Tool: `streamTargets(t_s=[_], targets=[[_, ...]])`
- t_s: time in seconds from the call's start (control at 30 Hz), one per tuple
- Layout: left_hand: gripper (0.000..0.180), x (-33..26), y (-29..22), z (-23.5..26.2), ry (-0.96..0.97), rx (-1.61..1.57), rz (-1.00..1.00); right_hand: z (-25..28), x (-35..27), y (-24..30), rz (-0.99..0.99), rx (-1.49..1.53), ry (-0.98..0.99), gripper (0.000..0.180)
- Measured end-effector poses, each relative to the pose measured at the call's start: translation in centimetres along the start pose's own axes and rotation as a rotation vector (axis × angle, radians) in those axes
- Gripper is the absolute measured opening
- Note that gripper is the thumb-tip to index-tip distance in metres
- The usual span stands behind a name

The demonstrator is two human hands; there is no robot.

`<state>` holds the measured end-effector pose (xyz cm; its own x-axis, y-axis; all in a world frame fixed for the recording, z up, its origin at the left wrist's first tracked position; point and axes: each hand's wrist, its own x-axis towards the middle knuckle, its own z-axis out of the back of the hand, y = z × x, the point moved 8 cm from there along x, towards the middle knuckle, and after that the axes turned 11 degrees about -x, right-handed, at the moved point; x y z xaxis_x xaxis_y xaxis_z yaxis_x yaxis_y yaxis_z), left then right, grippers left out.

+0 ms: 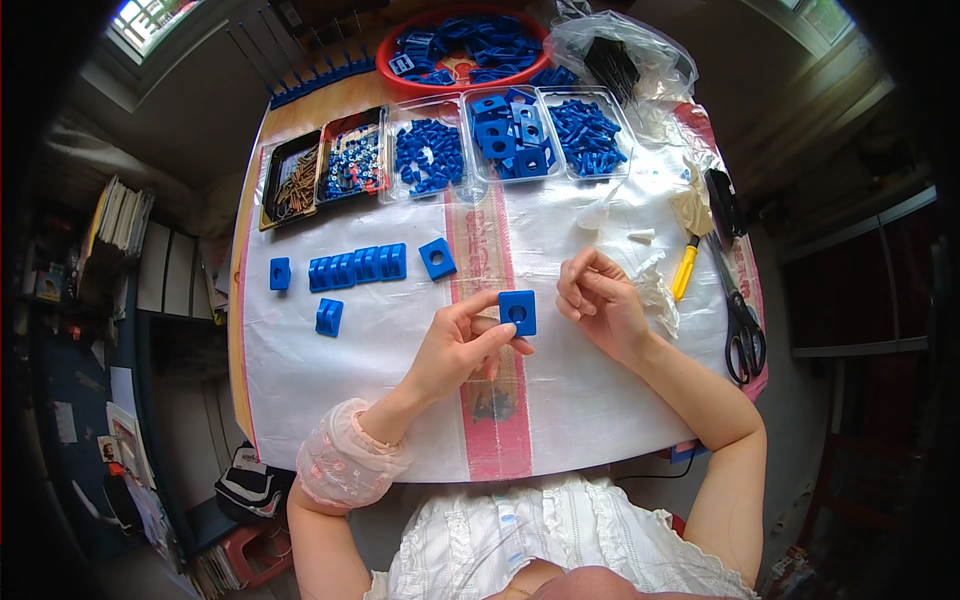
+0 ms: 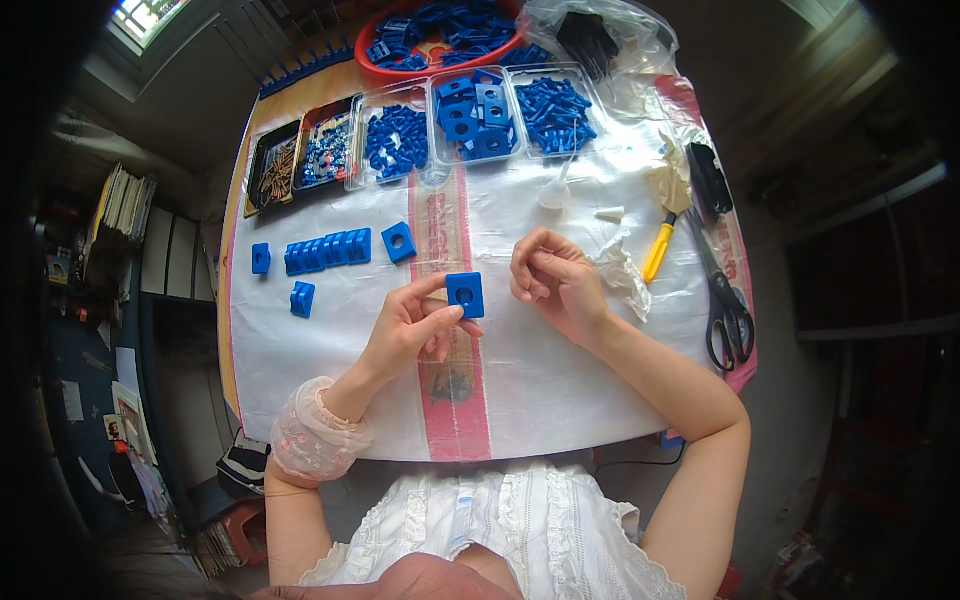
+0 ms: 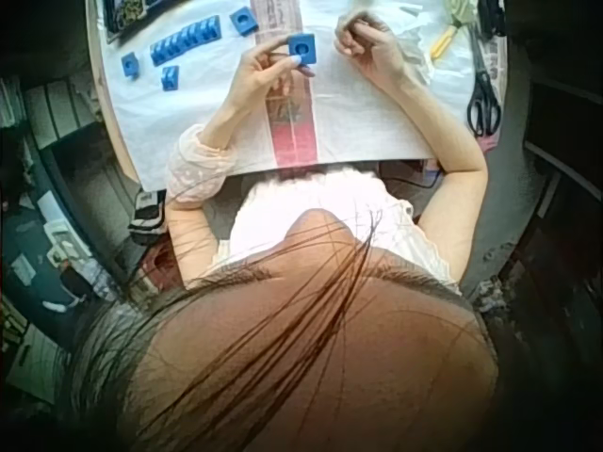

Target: The person is assembling small blue plastic housings by applying glue from a tube and inserting small orange components.

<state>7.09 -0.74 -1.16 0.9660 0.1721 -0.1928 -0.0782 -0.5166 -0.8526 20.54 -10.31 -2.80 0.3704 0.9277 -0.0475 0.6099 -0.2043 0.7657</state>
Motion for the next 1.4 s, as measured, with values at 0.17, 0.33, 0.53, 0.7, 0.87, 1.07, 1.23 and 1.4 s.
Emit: streamTargets(t_s=[0.17,0.33,0.53,0.7,0.87,1.07,1.23,1.4], targets=[[0.039,-0.1,0.1,0.1,-0.008,0.003,0.004,-3.3,-0.8,0.1,-0.007,-0.462,0.077,0.026],[0.038,-0.4,-0.2,-0.7,0.016,0.151,-0.042,-4.2,-1.3,-0.4,-0.027,-0.655,0.129,0.026],[0.037,-0.5,-0.5,-1.2,0.003,0.259,-0.113,-4.0,-1.3,-0.4,-0.027,-0.621,0.129,0.022],[0.037,-0.9,-1.2,-1.4,0.000,0.300,-0.137,-4.2,-1.2,0.0,-0.011,-0.647,0.079,0.022],[0.044,-1.8,-4.2,-0.9,-0.118,0.356,-0.148,-3.6,-1.0,0.3,0.001,-0.544,-0.014,0.020],[0.032,-7.0,-13.5,2.1,-0.414,0.378,-0.372,-2.5,-0.9,-0.2,0.004,-0.561,-0.010,0.005],[0.026,-13.3,-18.1,9.4,-0.827,0.777,-0.394,-2.5,-1.2,0.2,-0.005,-0.539,-0.045,0.005],[0.024,-17.0,-16.2,22.5,-1.016,0.756,-0.208,-3.0,-0.8,-0.2,-0.012,-0.545,-0.014,0.004]])
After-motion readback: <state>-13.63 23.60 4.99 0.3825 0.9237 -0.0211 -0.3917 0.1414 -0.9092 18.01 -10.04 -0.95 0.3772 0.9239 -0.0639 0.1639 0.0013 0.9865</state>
